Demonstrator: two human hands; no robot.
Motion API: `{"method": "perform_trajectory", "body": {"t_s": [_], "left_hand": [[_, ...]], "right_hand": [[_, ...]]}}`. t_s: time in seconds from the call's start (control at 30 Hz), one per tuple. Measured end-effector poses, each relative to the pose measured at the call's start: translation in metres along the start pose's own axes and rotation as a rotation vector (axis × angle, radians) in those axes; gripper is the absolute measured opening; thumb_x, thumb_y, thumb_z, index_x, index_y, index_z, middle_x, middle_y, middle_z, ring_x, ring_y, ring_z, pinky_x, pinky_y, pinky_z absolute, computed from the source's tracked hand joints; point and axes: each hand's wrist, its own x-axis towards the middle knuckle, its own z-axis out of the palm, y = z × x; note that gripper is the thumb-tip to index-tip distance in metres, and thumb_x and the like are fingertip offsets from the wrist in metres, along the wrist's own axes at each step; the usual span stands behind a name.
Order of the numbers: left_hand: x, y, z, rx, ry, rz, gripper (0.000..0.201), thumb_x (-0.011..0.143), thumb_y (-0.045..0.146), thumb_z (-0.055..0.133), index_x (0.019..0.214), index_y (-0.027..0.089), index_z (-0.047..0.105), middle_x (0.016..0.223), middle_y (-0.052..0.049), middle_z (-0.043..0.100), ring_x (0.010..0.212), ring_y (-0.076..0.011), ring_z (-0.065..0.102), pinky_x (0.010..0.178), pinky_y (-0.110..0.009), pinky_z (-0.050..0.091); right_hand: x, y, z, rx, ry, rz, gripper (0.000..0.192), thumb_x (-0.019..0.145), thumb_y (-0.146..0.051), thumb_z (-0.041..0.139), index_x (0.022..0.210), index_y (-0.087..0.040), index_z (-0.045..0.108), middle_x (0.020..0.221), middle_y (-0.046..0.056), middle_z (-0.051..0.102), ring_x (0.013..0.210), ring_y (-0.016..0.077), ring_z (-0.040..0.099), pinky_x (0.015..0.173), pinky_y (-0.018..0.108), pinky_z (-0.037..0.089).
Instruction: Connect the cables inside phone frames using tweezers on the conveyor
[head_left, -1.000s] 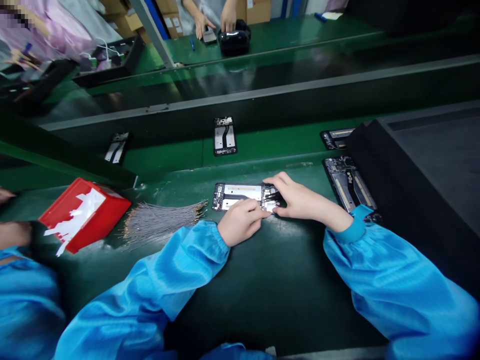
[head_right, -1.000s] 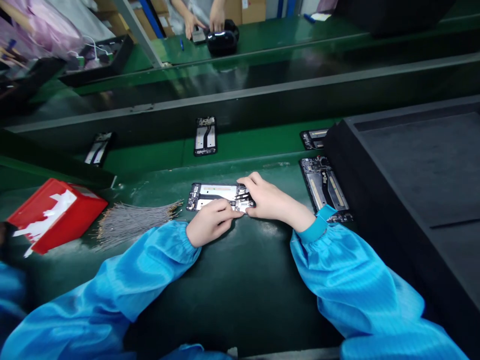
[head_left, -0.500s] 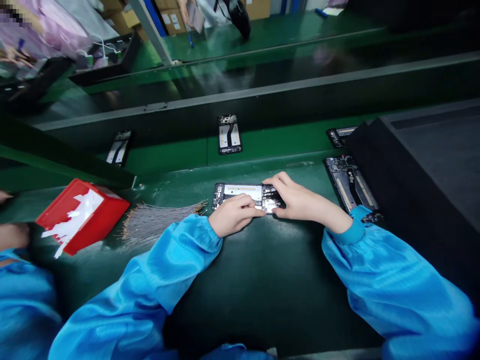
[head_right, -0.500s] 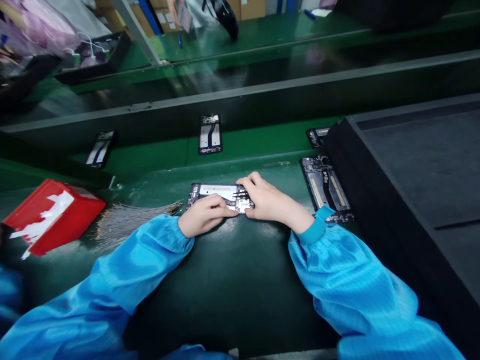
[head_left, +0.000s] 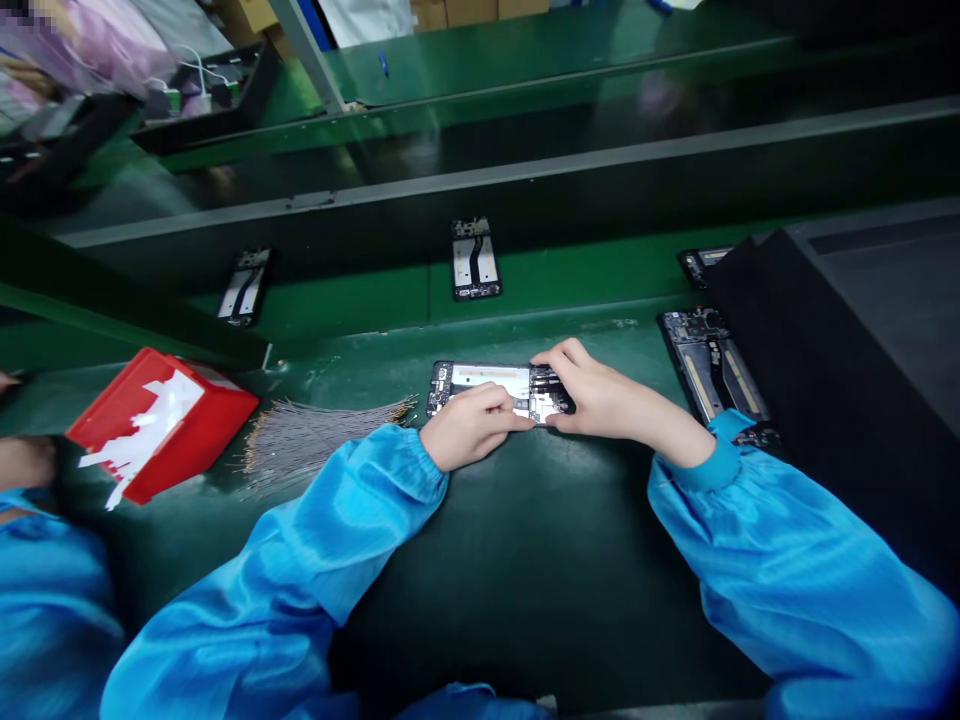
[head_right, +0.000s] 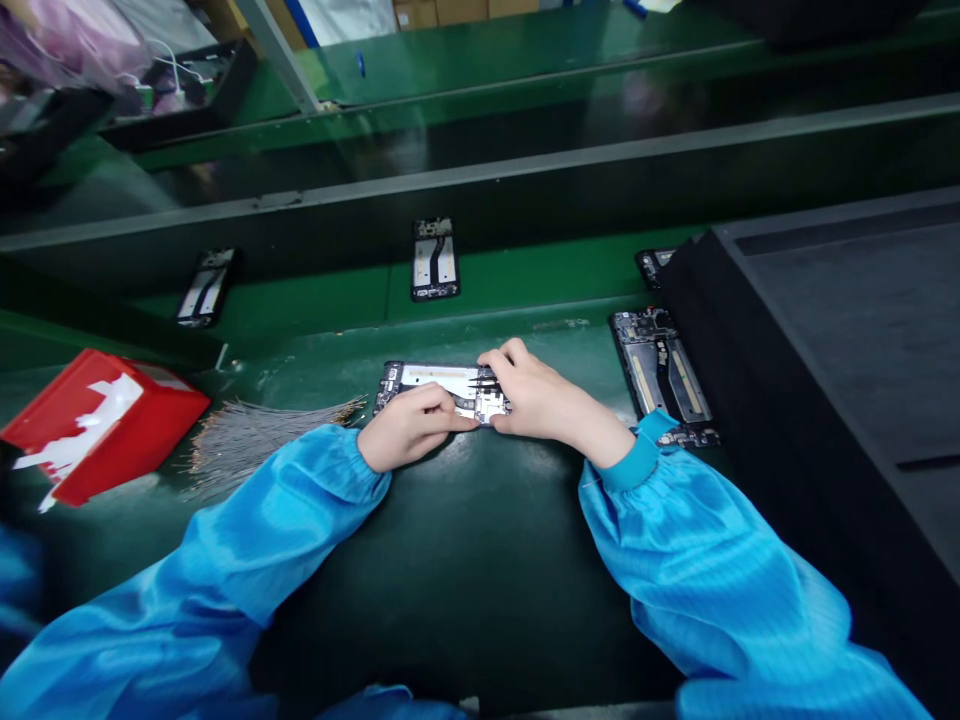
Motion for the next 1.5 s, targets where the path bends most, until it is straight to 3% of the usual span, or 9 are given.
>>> {"method": "perform_trajectory", "body": {"t_s": [0.23, 0.53, 0.83, 1.1, 1.33, 1.5], "left_hand": [[0.0, 0.001, 0.0, 0.026, -0.014, 0.001, 0.025, 0.084, 0.014, 0.04, 0.096, 0.02, 0.062, 0.074, -0.002, 0.048, 0.071, -0.0128, 0.045, 0.066, -0.023, 0.041], [0.002, 0.002, 0.0, -0.083, 0.019, -0.069, 0.02, 0.084, 0.015, 0.04, 0.087, 0.015, 0.06, 0.078, -0.005, 0.055, 0.074, -0.0137, 0.049, 0.07, -0.024, 0.043], [0.002, 0.0, 0.0, -0.187, 0.034, -0.065, 0.018, 0.083, 0.016, 0.043, 0.084, 0.015, 0.061, 0.078, -0.005, 0.058, 0.073, -0.0128, 0.053, 0.07, -0.024, 0.045], [0.002, -0.001, 0.001, -0.193, 0.024, -0.075, 0.018, 0.082, 0.016, 0.044, 0.084, 0.016, 0.062, 0.077, -0.004, 0.058, 0.072, -0.0124, 0.053, 0.069, -0.024, 0.045], [0.001, 0.001, 0.003, -0.125, 0.079, -0.091, 0.017, 0.082, 0.015, 0.044, 0.083, 0.016, 0.061, 0.077, -0.005, 0.058, 0.075, -0.0139, 0.052, 0.071, -0.026, 0.044], [0.003, 0.004, 0.005, -0.083, 0.115, -0.168, 0.013, 0.079, 0.013, 0.044, 0.078, 0.015, 0.057, 0.072, -0.003, 0.057, 0.071, -0.014, 0.049, 0.068, -0.026, 0.042]], "right_hand": [[0.002, -0.007, 0.0, -0.048, -0.019, 0.061, 0.057, 0.061, -0.022, 0.059, 0.114, -0.02, 0.038, 0.105, 0.008, 0.038, 0.078, 0.0189, 0.051, 0.07, 0.032, 0.045], [0.006, -0.01, 0.001, -0.179, 0.104, -0.046, 0.05, 0.065, -0.029, 0.06, 0.111, -0.019, 0.044, 0.098, 0.01, 0.042, 0.09, 0.0261, 0.044, 0.075, 0.039, 0.041], [0.014, -0.001, 0.004, -0.126, 0.037, -0.015, 0.052, 0.064, -0.039, 0.064, 0.108, -0.02, 0.044, 0.099, 0.009, 0.042, 0.089, 0.0253, 0.043, 0.075, 0.038, 0.041], [0.019, -0.011, 0.003, -0.214, 0.0, 0.065, 0.053, 0.06, -0.033, 0.064, 0.107, -0.018, 0.045, 0.097, 0.011, 0.042, 0.086, 0.0264, 0.043, 0.071, 0.038, 0.04], [0.016, -0.003, 0.006, -0.125, 0.044, -0.09, 0.048, 0.066, -0.033, 0.062, 0.108, -0.021, 0.044, 0.098, 0.008, 0.042, 0.091, 0.0243, 0.043, 0.078, 0.037, 0.04], [0.015, -0.002, 0.006, -0.178, 0.073, -0.112, 0.047, 0.065, -0.036, 0.063, 0.105, -0.02, 0.045, 0.098, 0.008, 0.044, 0.09, 0.0246, 0.045, 0.076, 0.037, 0.039]]}}
